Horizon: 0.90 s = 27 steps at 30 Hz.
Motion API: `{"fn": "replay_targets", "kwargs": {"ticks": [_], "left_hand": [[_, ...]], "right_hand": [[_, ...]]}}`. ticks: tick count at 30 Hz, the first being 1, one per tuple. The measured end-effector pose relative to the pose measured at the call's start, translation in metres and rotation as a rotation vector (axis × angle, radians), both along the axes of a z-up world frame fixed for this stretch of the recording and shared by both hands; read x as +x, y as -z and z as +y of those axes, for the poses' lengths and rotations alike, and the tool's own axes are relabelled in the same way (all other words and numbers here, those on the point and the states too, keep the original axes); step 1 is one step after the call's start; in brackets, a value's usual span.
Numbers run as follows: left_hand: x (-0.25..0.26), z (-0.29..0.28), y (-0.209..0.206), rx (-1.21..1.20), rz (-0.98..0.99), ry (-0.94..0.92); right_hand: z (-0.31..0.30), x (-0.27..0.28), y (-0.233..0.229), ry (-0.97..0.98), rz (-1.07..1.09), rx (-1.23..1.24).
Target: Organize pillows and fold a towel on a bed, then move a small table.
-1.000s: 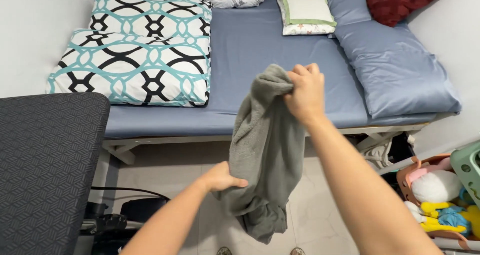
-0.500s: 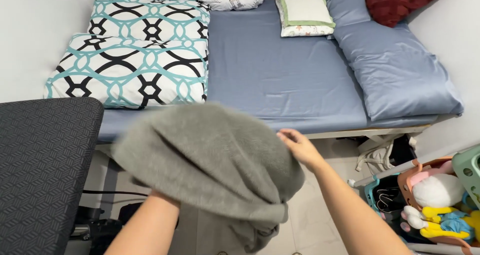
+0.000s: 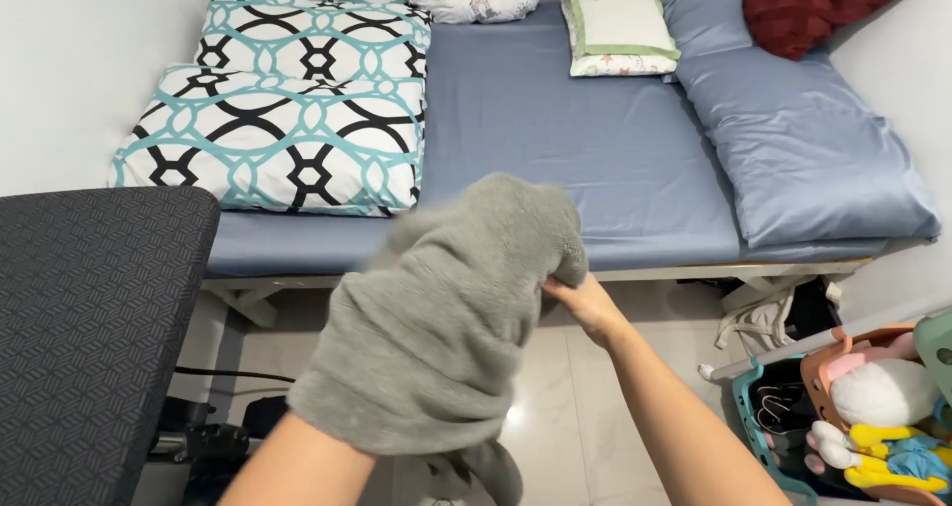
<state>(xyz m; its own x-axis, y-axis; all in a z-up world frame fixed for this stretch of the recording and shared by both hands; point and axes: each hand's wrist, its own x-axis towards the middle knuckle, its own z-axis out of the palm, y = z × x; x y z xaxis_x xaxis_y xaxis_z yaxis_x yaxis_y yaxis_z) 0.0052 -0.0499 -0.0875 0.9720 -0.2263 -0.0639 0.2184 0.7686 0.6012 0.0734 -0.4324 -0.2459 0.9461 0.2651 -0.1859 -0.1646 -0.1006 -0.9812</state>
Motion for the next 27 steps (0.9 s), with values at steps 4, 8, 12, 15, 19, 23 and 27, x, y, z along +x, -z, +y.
{"fn": "replay_targets", "kwargs": {"ticks": [4, 8, 12, 15, 19, 23, 27], "left_hand": [[-0.007, 0.006, -0.001, -0.002, 0.000, -0.025], [-0.012, 0.015, 0.001, -0.007, -0.007, -0.054], [-0.016, 0.024, 0.006, -0.016, -0.008, -0.082], [-0.008, 0.026, 0.011, -0.021, -0.007, -0.077], [-0.002, 0.037, 0.021, -0.022, 0.007, -0.076], [0.017, 0.050, 0.011, 0.185, 0.078, -0.102], [0.001, 0.027, -0.039, 0.018, 0.076, -0.281]], "right_hand": [[-0.001, -0.007, -0.029, -0.145, 0.164, 0.275], [-0.008, 0.004, -0.036, -0.191, 0.210, 0.475], [-0.026, 0.006, -0.138, 0.352, 0.143, 0.472], [-0.067, 0.016, -0.147, 0.415, 0.042, 0.454], [-0.077, 0.031, -0.154, 0.293, -0.027, 0.327], [-0.071, 0.029, -0.175, 0.346, -0.078, 0.230], [-0.061, 0.019, -0.164, 0.273, 0.011, 0.218]]}}
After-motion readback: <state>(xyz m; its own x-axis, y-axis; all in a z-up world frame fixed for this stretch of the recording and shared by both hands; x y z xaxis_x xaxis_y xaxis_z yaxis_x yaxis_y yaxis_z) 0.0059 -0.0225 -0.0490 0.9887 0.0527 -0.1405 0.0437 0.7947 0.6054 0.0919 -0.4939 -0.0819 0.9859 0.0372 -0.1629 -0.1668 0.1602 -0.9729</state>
